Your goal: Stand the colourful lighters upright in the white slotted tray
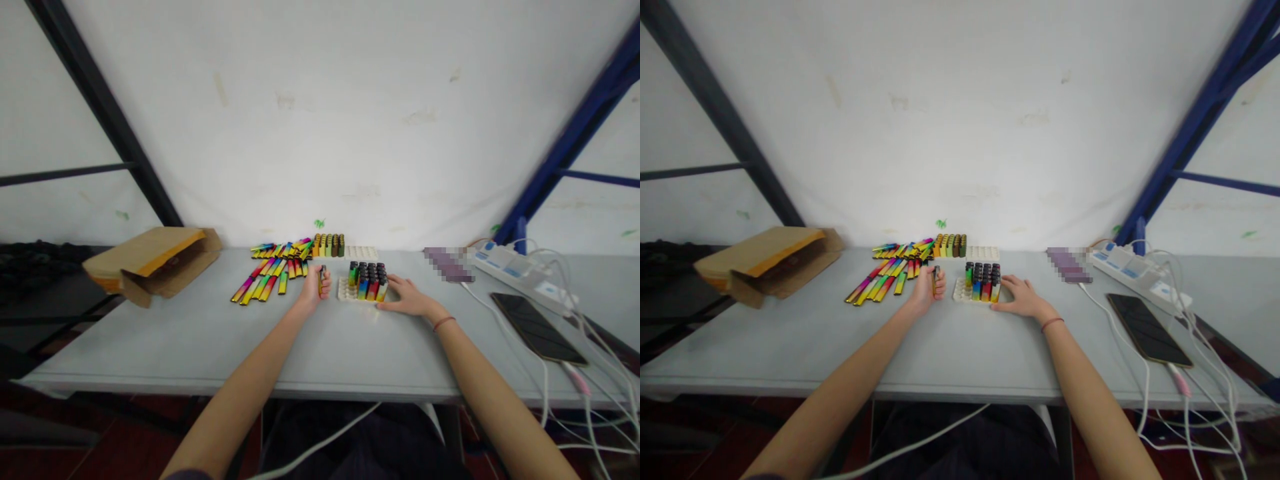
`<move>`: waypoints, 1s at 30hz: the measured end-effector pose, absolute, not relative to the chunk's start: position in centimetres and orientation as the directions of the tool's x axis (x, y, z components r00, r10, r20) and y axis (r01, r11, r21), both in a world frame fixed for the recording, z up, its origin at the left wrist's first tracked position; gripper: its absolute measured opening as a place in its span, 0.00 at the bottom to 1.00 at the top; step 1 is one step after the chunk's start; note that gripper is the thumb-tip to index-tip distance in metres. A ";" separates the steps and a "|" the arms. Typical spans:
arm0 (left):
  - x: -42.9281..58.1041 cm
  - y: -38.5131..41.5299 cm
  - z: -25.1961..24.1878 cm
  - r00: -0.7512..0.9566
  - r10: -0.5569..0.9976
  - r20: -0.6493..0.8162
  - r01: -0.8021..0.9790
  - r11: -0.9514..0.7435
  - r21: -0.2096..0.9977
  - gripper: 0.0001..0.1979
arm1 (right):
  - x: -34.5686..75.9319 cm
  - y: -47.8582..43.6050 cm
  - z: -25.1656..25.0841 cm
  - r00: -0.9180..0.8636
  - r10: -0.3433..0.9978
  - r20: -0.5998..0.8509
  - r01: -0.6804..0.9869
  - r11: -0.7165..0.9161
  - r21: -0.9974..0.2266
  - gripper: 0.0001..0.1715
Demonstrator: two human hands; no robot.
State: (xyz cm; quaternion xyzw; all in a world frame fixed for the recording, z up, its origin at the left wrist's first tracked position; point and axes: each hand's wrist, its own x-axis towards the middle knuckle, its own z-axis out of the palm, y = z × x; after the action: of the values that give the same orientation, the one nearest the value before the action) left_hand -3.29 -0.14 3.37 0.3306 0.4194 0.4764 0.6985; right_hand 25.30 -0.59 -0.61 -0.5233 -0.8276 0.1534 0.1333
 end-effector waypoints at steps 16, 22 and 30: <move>-2.2 -0.2 1.5 0.023 0.980 0.199 -0.039 -0.198 0.979 0.10 | 25.0 -0.6 -0.9 -0.365 0.917 0.160 0.839 0.398 -0.370 0.47; -2.3 -0.4 1.6 0.066 0.916 0.396 0.167 -0.402 0.901 0.08 | 24.4 -0.3 -1.1 -0.308 0.937 0.165 0.896 0.344 -0.280 0.42; -1.7 -0.5 1.1 0.145 0.925 0.350 0.135 -0.369 0.920 0.09 | 24.0 -0.1 -1.4 -0.291 0.943 0.164 0.913 0.324 -0.247 0.42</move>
State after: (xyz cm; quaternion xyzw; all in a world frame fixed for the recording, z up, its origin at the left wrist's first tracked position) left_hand -1.73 -0.52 1.07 0.6504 0.4077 0.5113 0.3865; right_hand 23.99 -0.10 -1.36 -0.5788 -0.8016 0.0527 0.1402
